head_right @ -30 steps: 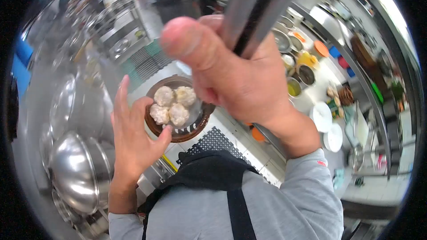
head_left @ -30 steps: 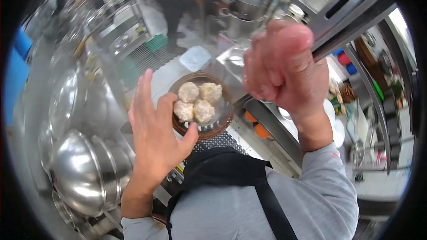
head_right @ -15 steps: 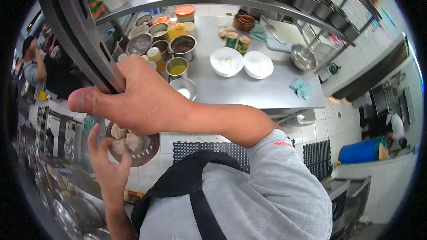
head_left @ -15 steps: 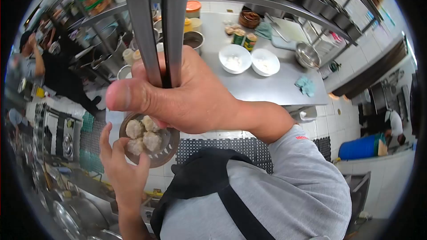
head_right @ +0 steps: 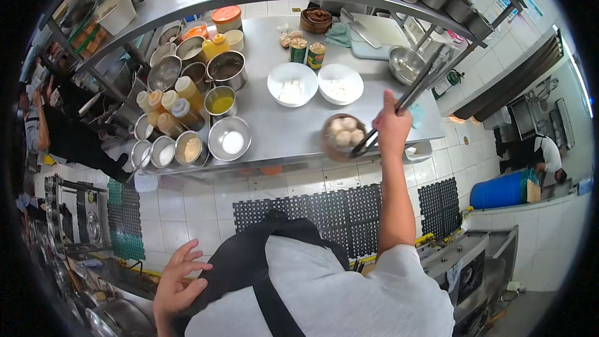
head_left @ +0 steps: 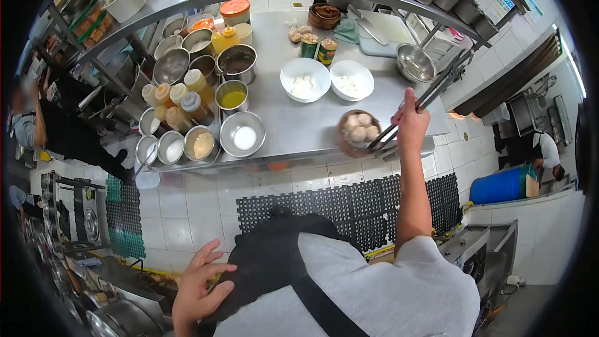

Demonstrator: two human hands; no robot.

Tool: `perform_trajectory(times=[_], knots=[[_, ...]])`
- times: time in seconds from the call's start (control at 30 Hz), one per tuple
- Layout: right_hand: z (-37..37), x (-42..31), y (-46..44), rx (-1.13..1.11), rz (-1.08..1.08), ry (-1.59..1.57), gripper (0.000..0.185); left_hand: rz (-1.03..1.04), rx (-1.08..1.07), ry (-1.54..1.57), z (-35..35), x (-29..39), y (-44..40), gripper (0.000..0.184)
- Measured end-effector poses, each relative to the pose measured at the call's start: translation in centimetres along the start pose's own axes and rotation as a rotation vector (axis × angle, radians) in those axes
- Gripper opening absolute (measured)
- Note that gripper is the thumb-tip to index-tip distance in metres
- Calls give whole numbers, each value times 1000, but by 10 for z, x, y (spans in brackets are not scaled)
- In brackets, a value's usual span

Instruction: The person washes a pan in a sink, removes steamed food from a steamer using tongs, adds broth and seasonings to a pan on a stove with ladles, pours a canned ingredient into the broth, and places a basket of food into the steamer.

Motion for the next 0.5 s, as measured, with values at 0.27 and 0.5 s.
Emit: perform_trajectory(times=[0.27,0.5], knots=[[-30,108,-92,373,-98,10,55,-170,23,119,-10,-3,22,38],[6,86,-103,363,-151,125,42,-235,179,55,-9,-2,87,31]])
Point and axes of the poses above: each hand's wrist, its own y-axis away from the middle knuckle, its own z-axis out of the palm, x = y × z, the point moved 1 cm from there along -y, towards the middle knuckle, and after that the axes turned 8 degrees about -x, right-handed, at the moved point
